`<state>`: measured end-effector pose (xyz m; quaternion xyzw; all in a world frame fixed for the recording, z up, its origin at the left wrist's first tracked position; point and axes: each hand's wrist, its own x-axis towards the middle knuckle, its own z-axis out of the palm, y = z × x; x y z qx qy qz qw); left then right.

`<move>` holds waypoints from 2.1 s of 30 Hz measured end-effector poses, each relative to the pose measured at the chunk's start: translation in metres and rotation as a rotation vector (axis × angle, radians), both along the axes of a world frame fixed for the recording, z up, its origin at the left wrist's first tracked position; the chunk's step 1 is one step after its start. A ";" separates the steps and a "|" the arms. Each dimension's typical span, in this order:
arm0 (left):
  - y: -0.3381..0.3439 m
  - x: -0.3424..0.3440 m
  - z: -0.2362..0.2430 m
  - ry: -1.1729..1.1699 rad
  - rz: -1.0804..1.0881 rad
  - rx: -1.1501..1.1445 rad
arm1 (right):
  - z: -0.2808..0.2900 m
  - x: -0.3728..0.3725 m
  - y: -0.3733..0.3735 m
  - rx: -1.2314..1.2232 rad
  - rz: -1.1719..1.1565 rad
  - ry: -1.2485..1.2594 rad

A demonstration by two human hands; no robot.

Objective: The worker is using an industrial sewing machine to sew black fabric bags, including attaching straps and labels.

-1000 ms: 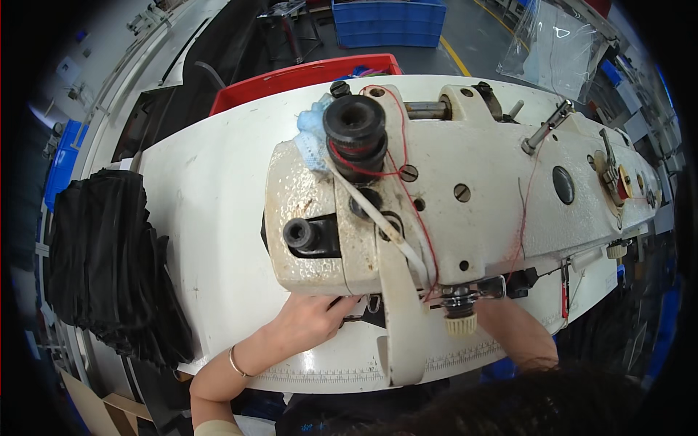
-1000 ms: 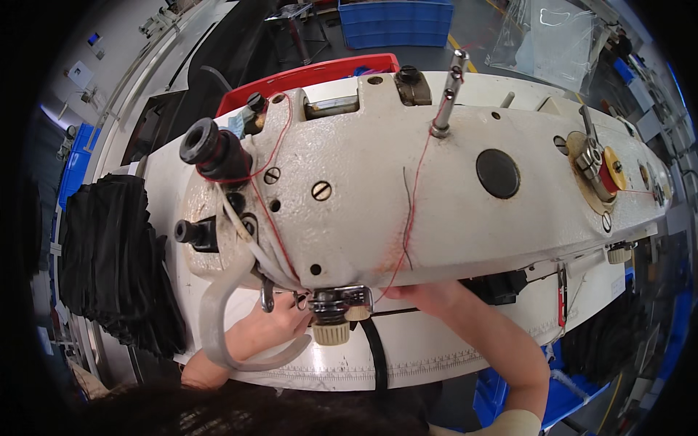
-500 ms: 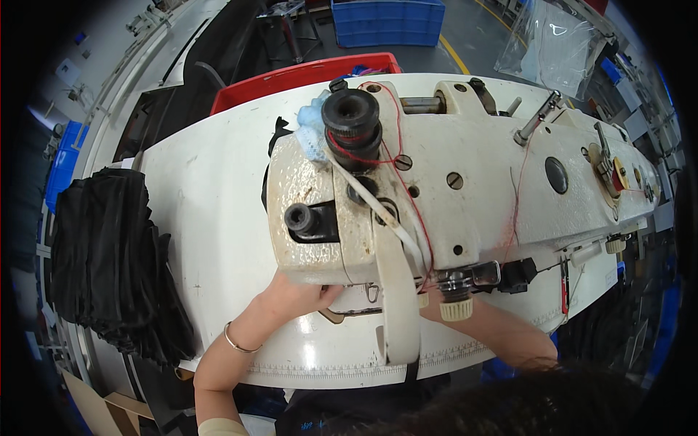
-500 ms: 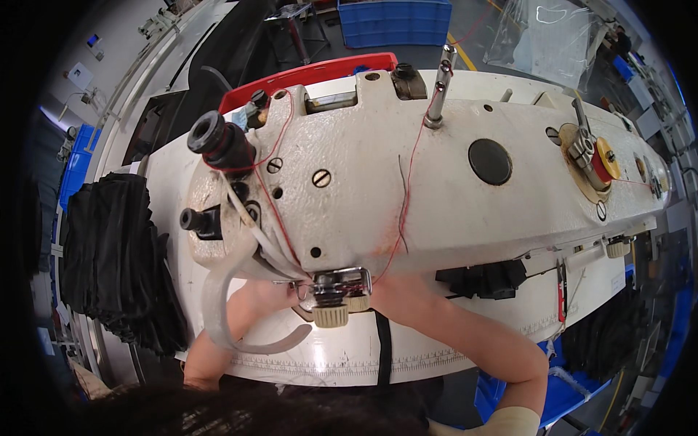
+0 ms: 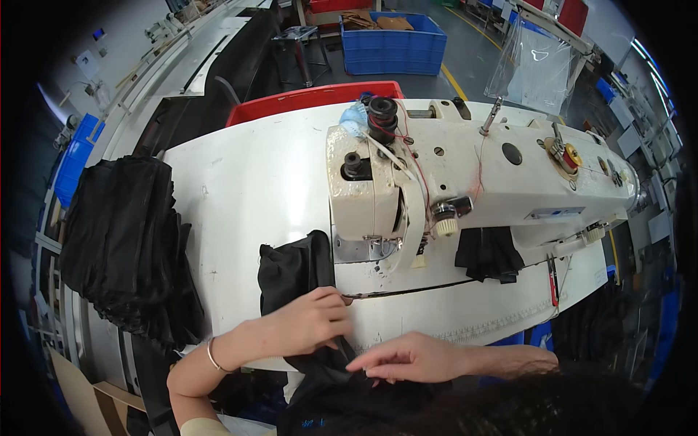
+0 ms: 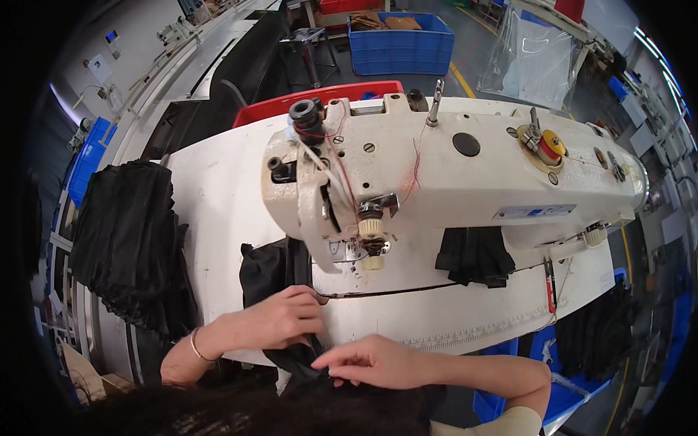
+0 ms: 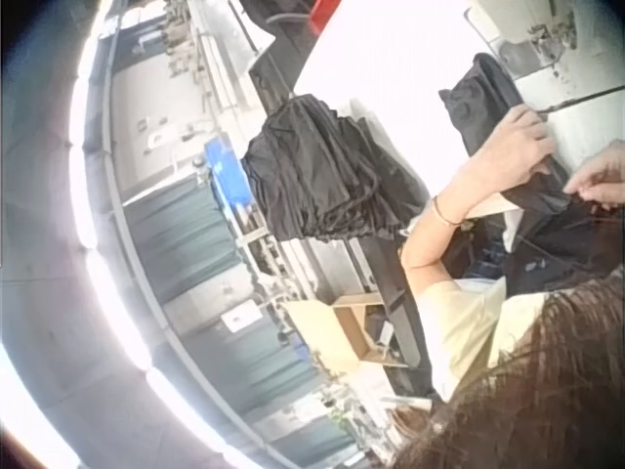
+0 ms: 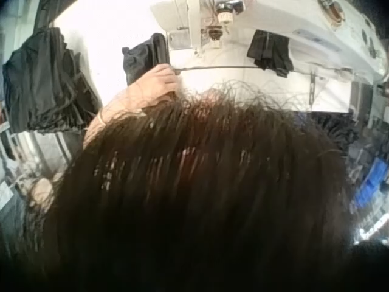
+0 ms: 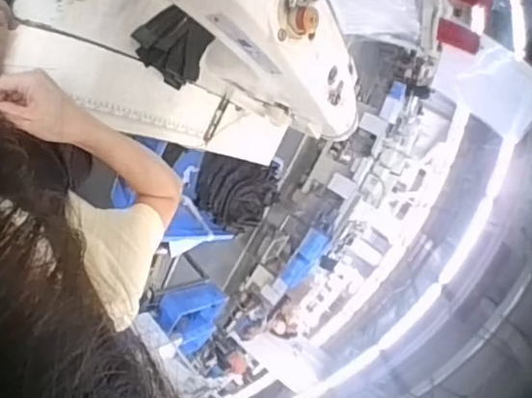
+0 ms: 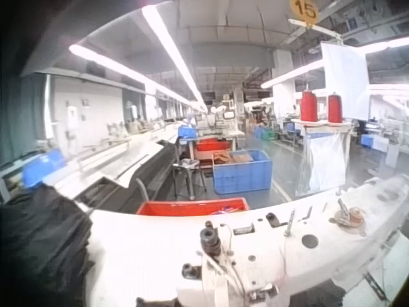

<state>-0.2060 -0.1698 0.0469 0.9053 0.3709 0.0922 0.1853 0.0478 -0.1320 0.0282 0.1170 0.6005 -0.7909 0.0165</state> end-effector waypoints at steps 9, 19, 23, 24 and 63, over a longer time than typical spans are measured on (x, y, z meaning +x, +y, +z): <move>-0.043 0.006 -0.005 0.212 0.670 0.759 | -0.012 -0.079 0.022 0.151 -0.610 -0.102; -0.003 0.014 -0.005 -0.415 0.596 0.032 | -0.045 -0.064 0.006 0.118 -0.727 0.190; 0.014 0.009 -0.011 -0.534 0.685 -0.315 | -0.027 -0.037 0.005 -0.121 -0.601 -0.074; 0.015 0.006 -0.013 -0.459 0.763 -0.381 | -0.027 -0.032 0.005 0.085 -0.543 0.008; -0.036 -0.003 0.001 0.342 0.679 0.292 | -0.030 0.008 0.004 1.758 0.151 0.544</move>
